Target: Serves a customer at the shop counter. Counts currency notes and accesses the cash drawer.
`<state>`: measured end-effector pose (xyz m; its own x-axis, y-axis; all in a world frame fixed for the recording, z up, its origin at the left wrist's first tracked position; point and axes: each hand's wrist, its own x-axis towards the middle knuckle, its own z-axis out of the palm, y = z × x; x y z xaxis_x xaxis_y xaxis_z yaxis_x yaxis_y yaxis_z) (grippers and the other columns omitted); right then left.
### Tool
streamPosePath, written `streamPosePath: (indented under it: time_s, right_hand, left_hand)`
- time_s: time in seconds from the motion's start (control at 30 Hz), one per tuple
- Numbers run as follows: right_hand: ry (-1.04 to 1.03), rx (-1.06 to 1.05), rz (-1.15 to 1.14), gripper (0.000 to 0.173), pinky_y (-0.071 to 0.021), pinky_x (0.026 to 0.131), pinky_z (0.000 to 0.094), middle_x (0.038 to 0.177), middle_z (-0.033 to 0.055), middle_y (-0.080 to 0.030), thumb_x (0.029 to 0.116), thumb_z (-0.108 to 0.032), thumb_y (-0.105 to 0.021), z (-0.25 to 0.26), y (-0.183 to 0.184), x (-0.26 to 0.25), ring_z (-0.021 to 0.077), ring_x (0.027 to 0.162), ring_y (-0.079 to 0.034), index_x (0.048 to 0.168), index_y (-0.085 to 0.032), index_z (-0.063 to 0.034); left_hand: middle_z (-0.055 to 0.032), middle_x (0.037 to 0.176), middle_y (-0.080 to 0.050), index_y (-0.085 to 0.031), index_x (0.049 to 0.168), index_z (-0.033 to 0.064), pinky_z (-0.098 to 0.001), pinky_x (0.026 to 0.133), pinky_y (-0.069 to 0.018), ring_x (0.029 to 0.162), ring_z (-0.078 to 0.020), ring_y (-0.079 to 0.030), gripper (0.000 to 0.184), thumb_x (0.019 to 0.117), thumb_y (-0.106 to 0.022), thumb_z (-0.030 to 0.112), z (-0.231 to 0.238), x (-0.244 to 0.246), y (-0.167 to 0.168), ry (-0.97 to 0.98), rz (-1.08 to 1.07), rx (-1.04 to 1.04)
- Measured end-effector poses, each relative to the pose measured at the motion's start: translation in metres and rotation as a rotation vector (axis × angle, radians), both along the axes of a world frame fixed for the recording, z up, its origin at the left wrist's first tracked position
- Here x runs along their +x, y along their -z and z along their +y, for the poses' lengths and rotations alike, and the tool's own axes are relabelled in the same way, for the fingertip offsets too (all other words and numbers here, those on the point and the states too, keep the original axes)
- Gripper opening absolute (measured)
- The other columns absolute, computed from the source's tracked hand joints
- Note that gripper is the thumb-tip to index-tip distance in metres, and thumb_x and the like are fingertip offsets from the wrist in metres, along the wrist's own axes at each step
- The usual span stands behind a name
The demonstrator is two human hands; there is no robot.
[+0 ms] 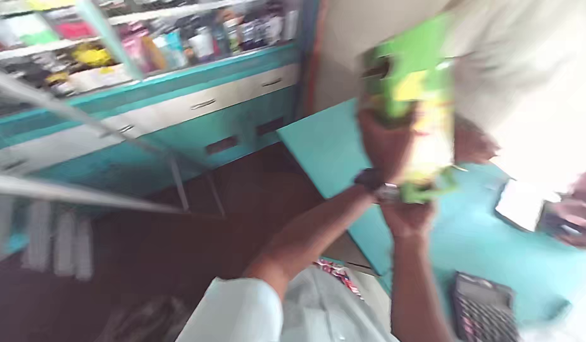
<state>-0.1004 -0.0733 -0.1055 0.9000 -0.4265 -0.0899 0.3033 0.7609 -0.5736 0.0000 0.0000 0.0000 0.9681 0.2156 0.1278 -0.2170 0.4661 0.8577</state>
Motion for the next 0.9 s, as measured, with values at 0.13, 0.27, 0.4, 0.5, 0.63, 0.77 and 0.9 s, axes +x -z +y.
streamPosePath:
  time_s: [0.13,0.27,0.4,0.5,0.63,0.77,0.9]
  right_hand:
    - [0.107,0.115,0.155,0.027,-0.0621,0.079,0.0380,0.101,0.0136,-0.068,0.1101,-0.019,-0.030,-0.013,-0.010,0.000,0.0228,0.087,-0.071,0.123,-0.051,-0.0075]
    - [0.081,0.278,0.242,0.031,-0.0615,0.078,0.0368,0.108,0.0164,-0.068,0.1091,-0.024,-0.042,-0.027,-0.004,-0.009,0.0251,0.091,-0.071,0.132,-0.056,-0.0080]
    - [0.132,0.309,0.289,0.034,-0.0607,0.082,0.0396,0.113,0.0197,-0.066,0.1065,-0.022,-0.042,-0.045,0.012,-0.024,0.0286,0.095,-0.070,0.132,-0.056,-0.0041]
    - [0.255,-0.144,0.380,0.032,-0.0591,0.084,0.0409,0.113,0.0188,-0.066,0.1051,-0.007,-0.043,-0.057,0.029,-0.033,0.0260,0.097,-0.068,0.132,-0.058,0.0015]
    - [0.304,-0.753,0.540,0.027,-0.0569,0.083,0.0361,0.103,0.0108,-0.071,0.1019,-0.015,-0.060,-0.072,0.041,-0.046,0.0160,0.091,-0.068,0.125,-0.067,-0.0042]
    - [0.411,-0.836,0.575,0.017,-0.0559,0.084,0.0362,0.101,0.0090,-0.072,0.0999,-0.011,-0.064,-0.078,0.036,-0.052,0.0146,0.091,-0.068,0.113,-0.070,-0.0026]
    - [0.546,-0.752,0.498,0.019,-0.0624,0.068,0.0353,0.091,0.0087,-0.076,0.0882,-0.006,-0.079,-0.107,0.016,-0.072,0.0171,0.075,-0.072,0.107,-0.074,-0.0019]
  left_hand:
    - [-0.0178,0.125,-0.058,-0.022,0.155,0.0141,-0.0478,0.082,-0.0617,0.100,-0.0272,-0.068,0.078,0.0968,-0.072,0.027,-0.004,0.015,0.020,0.081,0.159,-0.134]
    - [-0.0193,0.140,-0.053,-0.019,0.157,0.0143,-0.0521,0.096,-0.0558,0.120,-0.0307,-0.061,0.080,0.0983,-0.067,0.040,0.001,0.038,0.054,0.101,0.242,-0.077]
    - [-0.0213,0.138,-0.055,-0.028,0.154,0.0062,-0.0514,0.099,-0.0547,0.123,-0.0319,-0.060,0.071,0.1005,-0.065,0.035,0.002,0.055,0.074,0.106,0.311,-0.072]
    - [-0.0195,0.131,-0.061,-0.048,0.141,0.0031,-0.0533,0.096,-0.0545,0.118,-0.0311,-0.062,0.051,0.1054,-0.053,0.039,0.004,0.061,0.088,0.173,0.395,-0.103]
    - [-0.0096,0.116,-0.064,-0.052,0.131,0.0132,-0.0509,0.085,-0.0551,0.105,-0.0236,-0.064,0.050,0.1081,-0.028,0.050,0.018,0.063,0.099,0.440,0.477,-0.161]
    - [-0.0060,0.101,-0.067,-0.056,0.122,0.0148,-0.0439,0.076,-0.0583,0.091,-0.0188,-0.068,0.052,0.1086,-0.020,0.050,0.032,0.062,0.105,0.625,0.449,-0.150]
    - [-0.0021,0.084,-0.068,-0.057,0.111,0.0129,-0.0353,0.066,-0.0609,0.076,-0.0126,-0.069,0.049,0.1104,-0.019,0.044,0.049,0.050,0.101,0.702,0.371,-0.156]
